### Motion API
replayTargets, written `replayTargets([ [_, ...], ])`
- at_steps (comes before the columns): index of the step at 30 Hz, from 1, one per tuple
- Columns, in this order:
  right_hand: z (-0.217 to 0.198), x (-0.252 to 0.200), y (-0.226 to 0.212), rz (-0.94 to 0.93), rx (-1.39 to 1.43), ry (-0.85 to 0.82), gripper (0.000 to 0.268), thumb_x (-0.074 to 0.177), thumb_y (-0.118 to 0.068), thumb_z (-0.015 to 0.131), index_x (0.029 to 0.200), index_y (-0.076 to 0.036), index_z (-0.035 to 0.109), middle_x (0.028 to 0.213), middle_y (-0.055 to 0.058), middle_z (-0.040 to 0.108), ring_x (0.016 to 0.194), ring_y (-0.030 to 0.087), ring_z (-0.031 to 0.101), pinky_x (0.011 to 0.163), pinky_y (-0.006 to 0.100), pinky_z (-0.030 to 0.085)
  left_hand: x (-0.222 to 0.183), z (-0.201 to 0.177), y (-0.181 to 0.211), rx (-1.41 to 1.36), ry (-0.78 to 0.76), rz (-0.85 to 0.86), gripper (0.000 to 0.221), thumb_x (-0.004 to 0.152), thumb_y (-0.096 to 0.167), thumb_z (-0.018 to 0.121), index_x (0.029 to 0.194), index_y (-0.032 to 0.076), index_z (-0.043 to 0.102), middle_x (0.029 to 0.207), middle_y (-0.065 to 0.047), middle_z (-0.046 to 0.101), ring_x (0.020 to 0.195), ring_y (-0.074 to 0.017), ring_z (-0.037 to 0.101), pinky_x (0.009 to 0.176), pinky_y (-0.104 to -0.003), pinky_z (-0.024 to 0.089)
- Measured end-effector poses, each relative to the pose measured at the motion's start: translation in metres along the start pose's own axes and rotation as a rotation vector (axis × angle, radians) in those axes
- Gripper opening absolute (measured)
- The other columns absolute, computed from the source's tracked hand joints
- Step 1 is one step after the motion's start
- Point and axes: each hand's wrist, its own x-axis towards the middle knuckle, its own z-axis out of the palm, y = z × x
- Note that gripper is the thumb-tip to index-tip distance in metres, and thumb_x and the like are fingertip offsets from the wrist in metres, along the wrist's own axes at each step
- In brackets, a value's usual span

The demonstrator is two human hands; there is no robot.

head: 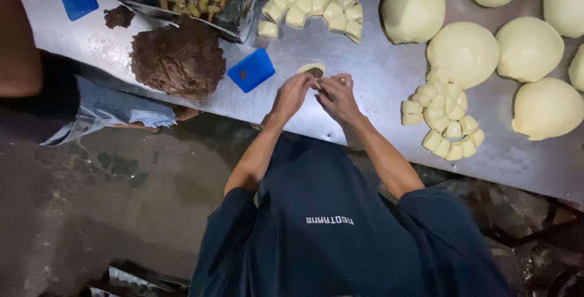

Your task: The person flattens pieces of dough by hand, adds a chocolate-like filling from a metal tray, rolls the dough into small logs, and places them into paper baking molds on a tray.

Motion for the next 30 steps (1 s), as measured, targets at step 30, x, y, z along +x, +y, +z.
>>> replayTargets([
  [30,-0.033,0.010,-0.117,0.167,-0.487,-0.456,0.046,0.073,-0.015,0.069,0.119,-0.008,0.071,0.136,0.018,0.053,0.120,0.044,0.047,0.094,0.056,0.043,-0.107,-0.074,-0.011,0.369,-0.167,0.221,0.043,0.099,0.021,0.063,0.141,0.014,0.062,0.145,0.000,0.061,0.144,-0.0260,0.044,0.120,-0.065,0.020],
])
